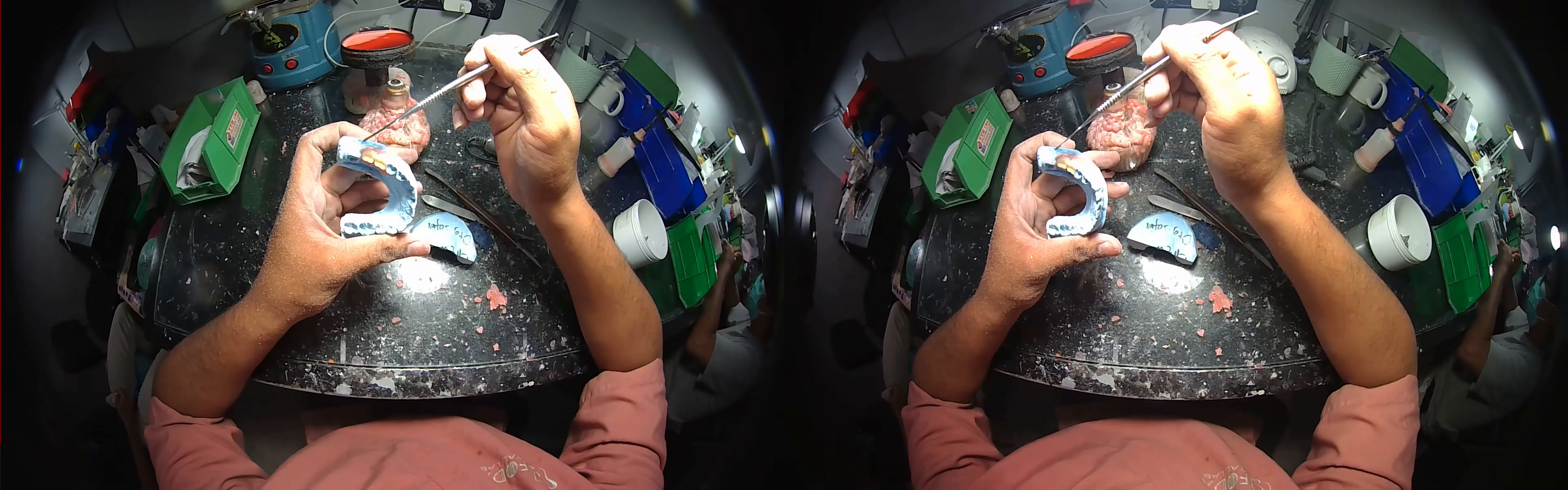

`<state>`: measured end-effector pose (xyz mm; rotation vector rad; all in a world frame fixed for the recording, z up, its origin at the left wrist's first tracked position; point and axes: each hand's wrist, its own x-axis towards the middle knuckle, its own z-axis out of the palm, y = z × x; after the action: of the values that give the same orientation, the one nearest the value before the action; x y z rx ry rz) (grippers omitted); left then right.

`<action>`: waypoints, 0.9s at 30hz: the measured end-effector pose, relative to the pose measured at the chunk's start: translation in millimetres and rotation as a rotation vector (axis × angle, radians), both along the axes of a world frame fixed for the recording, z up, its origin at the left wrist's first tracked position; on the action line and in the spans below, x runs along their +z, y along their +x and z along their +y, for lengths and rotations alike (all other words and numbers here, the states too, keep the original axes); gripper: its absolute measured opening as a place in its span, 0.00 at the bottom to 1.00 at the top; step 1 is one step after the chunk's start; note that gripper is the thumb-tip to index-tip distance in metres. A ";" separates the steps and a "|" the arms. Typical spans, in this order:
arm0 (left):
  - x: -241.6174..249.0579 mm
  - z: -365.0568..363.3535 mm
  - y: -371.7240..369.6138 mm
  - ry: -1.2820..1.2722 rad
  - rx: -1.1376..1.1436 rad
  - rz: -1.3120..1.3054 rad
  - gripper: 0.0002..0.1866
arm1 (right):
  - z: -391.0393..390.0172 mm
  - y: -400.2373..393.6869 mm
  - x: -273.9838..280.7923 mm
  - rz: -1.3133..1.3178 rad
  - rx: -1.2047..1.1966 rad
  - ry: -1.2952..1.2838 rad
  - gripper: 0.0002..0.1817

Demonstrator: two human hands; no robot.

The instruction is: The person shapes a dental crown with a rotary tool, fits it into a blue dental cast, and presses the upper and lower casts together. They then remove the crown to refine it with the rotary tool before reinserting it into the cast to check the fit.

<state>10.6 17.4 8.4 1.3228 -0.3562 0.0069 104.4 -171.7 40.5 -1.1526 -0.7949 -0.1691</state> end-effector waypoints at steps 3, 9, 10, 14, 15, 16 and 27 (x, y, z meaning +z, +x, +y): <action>1.2 -0.4 -0.3 -0.008 0.000 0.011 0.47 | -0.8 0.2 -0.2 -0.004 -0.003 -0.016 0.13; -1.0 -0.7 0.7 -0.030 -0.016 -0.020 0.46 | 1.3 -2.1 -0.7 -0.034 -0.003 -0.029 0.13; -0.7 -0.6 0.5 -0.030 -0.016 -0.019 0.46 | 1.4 -1.6 -1.8 -0.049 -0.004 -0.016 0.13; 0.2 -0.4 0.0 -0.037 -0.014 -0.021 0.47 | -3.6 4.4 -3.3 -0.057 0.051 -0.003 0.13; 0.2 -0.4 0.0 -0.038 -0.012 -0.024 0.47 | -4.0 5.4 -3.7 -0.057 0.051 -0.003 0.13; 0.2 -0.6 -0.1 -0.038 -0.012 -0.024 0.47 | -4.2 6.1 -4.2 -0.060 0.047 0.000 0.13; 0.9 -0.4 -0.1 -0.027 0.013 -0.030 0.47 | -5.6 4.4 -2.4 -0.019 0.052 0.010 0.13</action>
<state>10.5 17.0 9.3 1.2994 -0.3721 0.0426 108.7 -177.3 38.1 -1.1210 -0.8389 -0.1414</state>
